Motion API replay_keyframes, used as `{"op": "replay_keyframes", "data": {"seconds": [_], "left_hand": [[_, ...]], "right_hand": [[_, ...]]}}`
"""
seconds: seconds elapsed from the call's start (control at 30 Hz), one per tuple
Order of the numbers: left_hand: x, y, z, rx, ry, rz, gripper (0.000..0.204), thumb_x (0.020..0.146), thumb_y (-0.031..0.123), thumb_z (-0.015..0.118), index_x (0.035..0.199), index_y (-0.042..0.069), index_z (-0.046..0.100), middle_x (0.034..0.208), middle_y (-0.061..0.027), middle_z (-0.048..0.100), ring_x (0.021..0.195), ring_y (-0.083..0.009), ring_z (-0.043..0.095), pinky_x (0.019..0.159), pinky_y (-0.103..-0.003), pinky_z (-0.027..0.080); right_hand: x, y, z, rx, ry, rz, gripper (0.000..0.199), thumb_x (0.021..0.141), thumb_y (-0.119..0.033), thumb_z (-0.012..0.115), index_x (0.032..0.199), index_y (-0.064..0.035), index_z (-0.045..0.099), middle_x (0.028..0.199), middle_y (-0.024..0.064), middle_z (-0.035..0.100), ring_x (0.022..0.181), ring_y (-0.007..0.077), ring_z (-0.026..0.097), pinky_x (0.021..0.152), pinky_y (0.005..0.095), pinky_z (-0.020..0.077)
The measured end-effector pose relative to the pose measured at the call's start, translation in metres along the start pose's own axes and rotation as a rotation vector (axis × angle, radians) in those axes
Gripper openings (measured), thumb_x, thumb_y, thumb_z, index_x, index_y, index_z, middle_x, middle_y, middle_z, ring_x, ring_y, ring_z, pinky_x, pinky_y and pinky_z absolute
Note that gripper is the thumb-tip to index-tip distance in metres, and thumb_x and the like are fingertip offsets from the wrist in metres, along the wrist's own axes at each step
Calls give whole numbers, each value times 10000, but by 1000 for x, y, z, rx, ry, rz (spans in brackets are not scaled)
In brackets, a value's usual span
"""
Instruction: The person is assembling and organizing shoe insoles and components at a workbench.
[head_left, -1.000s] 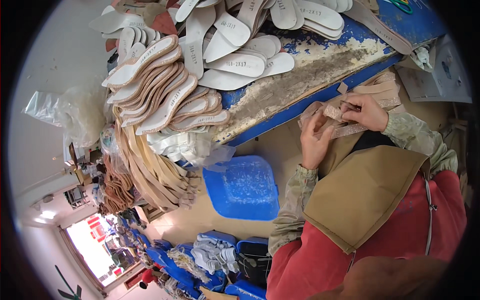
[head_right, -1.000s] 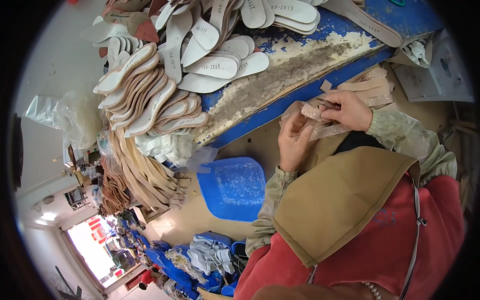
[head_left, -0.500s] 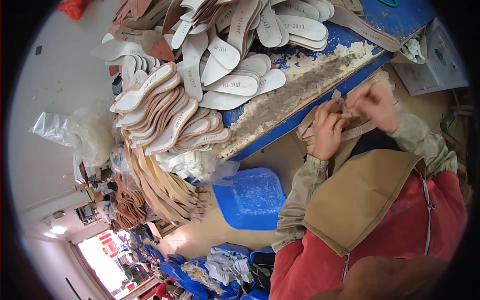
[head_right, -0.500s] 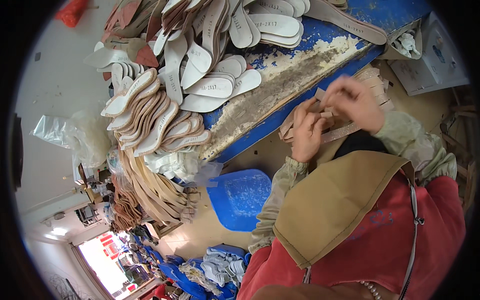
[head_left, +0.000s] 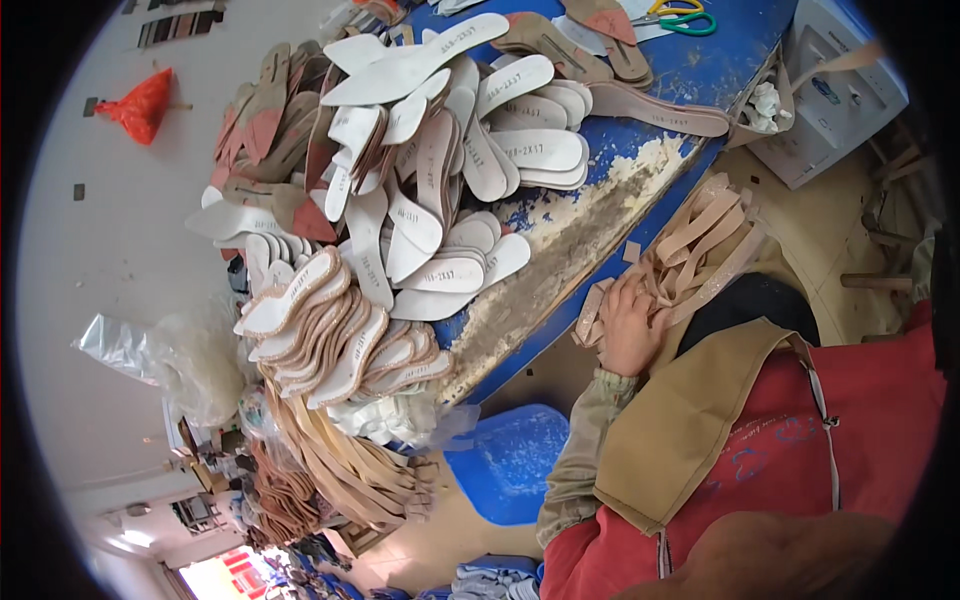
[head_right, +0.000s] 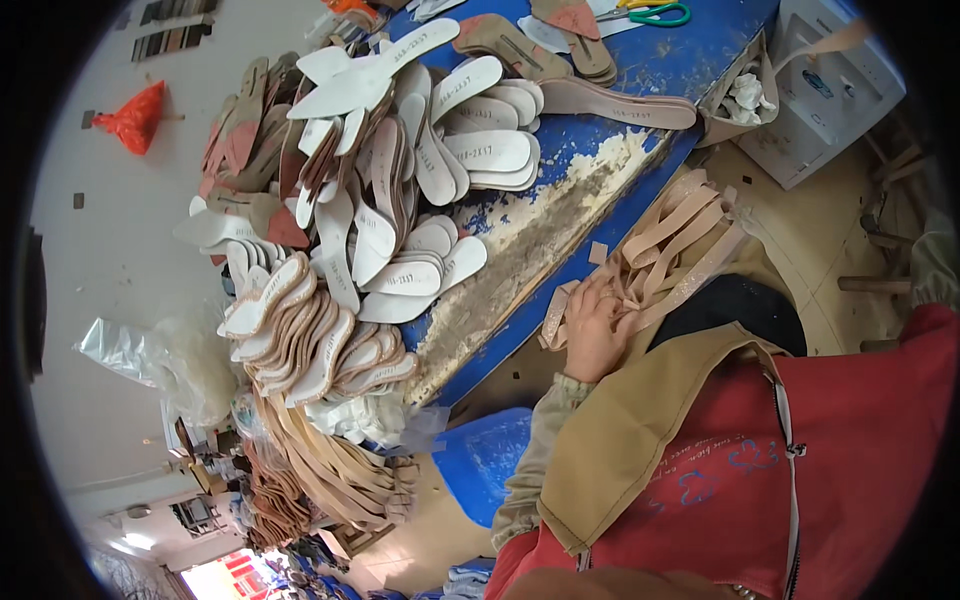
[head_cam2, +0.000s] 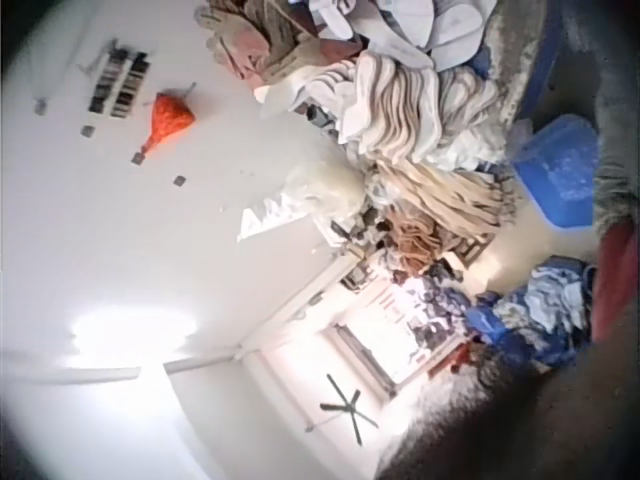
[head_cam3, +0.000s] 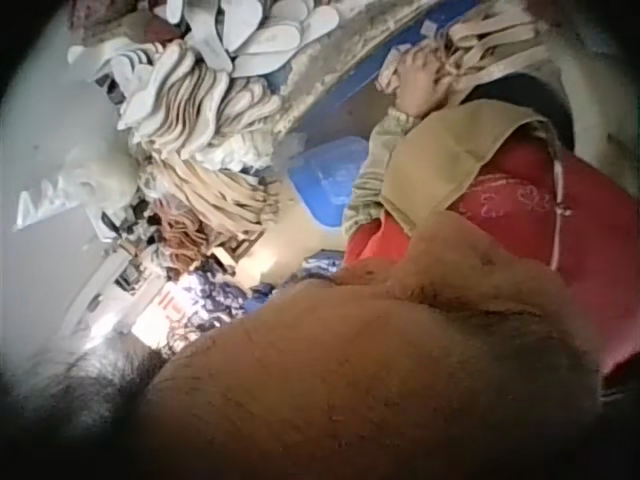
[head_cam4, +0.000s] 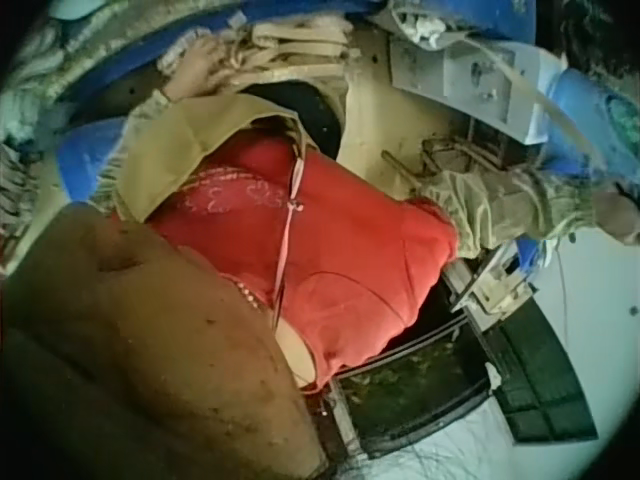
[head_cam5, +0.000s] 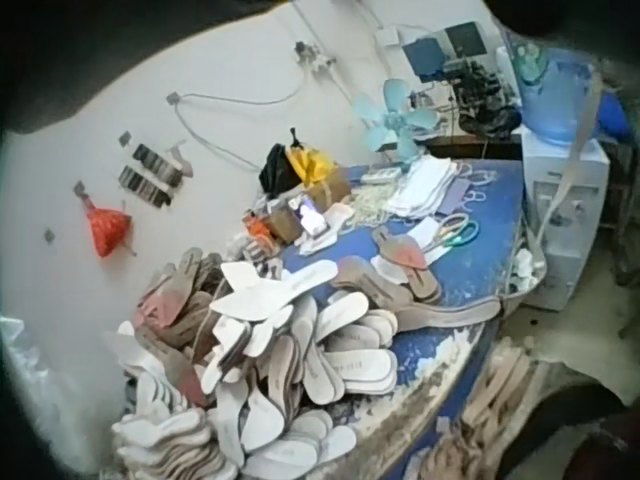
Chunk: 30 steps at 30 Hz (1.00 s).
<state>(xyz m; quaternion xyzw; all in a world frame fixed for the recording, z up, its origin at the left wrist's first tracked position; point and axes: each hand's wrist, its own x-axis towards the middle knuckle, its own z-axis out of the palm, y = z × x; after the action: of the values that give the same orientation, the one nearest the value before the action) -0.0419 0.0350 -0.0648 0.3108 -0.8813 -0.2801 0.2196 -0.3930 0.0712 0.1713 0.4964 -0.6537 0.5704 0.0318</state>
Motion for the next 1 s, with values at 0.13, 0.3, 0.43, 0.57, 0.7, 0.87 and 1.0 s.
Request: {"op": "replay_keyframes", "data": {"seconds": [0.13,0.3,0.43,0.57,0.7,0.87,1.0], "left_hand": [[53,39,-40,-93,2,-51,176,764,142,670,904,46,623,1141,-127,591,1064,-314,530,982,-420,363],[124,63,-38,-393,92,-71,302,739,105,691,1024,38,618,1120,-121,596,1041,-298,542,992,-426,360],[180,81,4,-97,222,346,525,723,96,701,1213,42,521,1317,-179,468,1188,-357,447,1032,-474,320],[234,99,34,112,160,457,715,695,139,722,1327,56,398,1357,-220,391,1216,-380,398,1037,-528,282],[276,94,63,218,150,568,788,678,183,746,1358,45,371,1242,-205,434,1078,-360,445,971,-509,318],[318,114,62,52,250,643,855,671,210,762,1394,14,349,1139,-180,456,953,-332,456,907,-464,363],[332,160,10,-230,380,621,903,666,234,776,1413,-13,332,1078,-163,470,895,-308,457,871,-437,386]], "right_hand": [[15,0,-26,-152,-59,-163,251,940,-198,552,1151,-74,601,1023,36,599,858,115,541,778,245,430],[24,25,-8,47,-276,150,93,902,-43,524,971,-62,584,919,3,590,733,62,510,642,188,380],[-17,86,23,291,-179,513,83,895,-132,589,940,-67,566,872,34,599,584,46,402,553,178,356],[-41,96,15,460,-169,879,120,912,-177,573,983,-82,559,822,28,628,454,7,279,413,149,224],[-44,105,-3,570,-96,882,139,917,-198,569,997,-85,563,812,35,637,422,-7,236,377,142,162],[-45,112,-30,597,0,862,154,926,-206,557,1011,-78,553,801,34,627,421,-8,238,374,143,165],[-34,110,-34,630,7,821,157,931,-208,544,1021,-78,547,773,15,609,427,-7,250,381,142,174]]}}
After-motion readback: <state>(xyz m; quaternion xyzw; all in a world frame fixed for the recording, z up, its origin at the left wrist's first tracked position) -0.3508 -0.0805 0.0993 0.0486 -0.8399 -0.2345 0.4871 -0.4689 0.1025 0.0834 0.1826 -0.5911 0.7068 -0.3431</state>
